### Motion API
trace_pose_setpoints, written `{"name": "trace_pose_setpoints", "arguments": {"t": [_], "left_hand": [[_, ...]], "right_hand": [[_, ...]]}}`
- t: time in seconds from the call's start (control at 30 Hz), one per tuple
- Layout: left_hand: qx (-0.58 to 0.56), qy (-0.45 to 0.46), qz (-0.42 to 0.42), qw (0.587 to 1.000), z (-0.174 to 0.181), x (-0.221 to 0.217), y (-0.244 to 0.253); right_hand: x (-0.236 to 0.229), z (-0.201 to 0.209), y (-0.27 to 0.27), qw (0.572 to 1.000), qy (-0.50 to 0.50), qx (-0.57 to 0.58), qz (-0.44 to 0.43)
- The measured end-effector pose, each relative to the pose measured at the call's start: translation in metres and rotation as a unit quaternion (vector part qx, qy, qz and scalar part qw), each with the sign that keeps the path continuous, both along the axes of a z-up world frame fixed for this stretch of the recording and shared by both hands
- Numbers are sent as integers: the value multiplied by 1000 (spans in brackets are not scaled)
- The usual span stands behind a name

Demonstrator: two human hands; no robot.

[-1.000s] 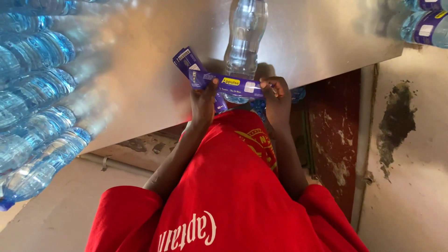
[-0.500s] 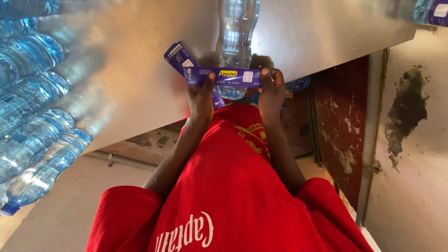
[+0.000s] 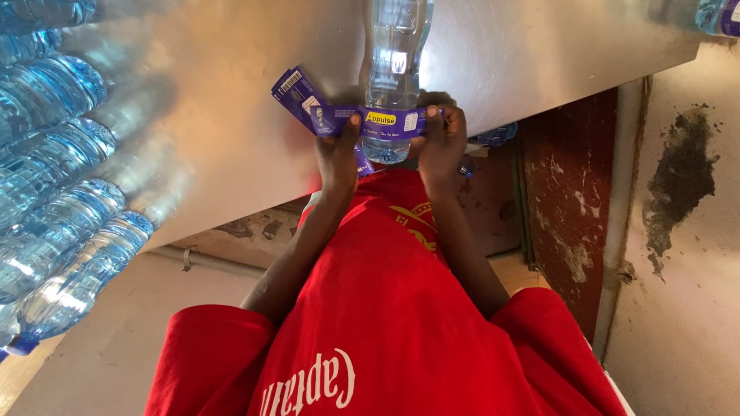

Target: The person repeatedly picks up plastic water bottles and applies purple labels to them by hand. They peel the backing from the labels, wrap them around the bottles, and place the labeled bottles on a table next to other bottles.

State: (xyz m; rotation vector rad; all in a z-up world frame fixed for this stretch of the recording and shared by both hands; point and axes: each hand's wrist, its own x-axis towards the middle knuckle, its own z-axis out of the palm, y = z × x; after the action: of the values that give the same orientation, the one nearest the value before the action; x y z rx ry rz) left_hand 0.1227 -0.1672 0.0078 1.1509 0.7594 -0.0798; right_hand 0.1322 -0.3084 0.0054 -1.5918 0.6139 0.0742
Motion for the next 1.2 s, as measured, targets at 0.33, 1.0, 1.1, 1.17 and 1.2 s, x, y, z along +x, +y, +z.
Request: {"name": "trace_pose_setpoints", "arguments": {"t": [0.33, 1.0, 1.1, 1.17, 1.2], "left_hand": [[14, 109, 63, 992, -36, 0, -2], [-169, 158, 144, 962, -18, 1, 30], [-123, 131, 149, 972, -27, -5, 20], [-92, 109, 145, 979, -49, -16, 9], [-90, 99, 128, 983, -64, -22, 5]], "right_hand": [[-7, -30, 39, 965, 87, 245, -29], [-27, -11, 22, 940, 121, 248, 201], [14, -20, 3, 936, 180, 283, 103], [55, -15, 5, 954, 132, 259, 71], [74, -15, 11, 954, 154, 235, 102]]}}
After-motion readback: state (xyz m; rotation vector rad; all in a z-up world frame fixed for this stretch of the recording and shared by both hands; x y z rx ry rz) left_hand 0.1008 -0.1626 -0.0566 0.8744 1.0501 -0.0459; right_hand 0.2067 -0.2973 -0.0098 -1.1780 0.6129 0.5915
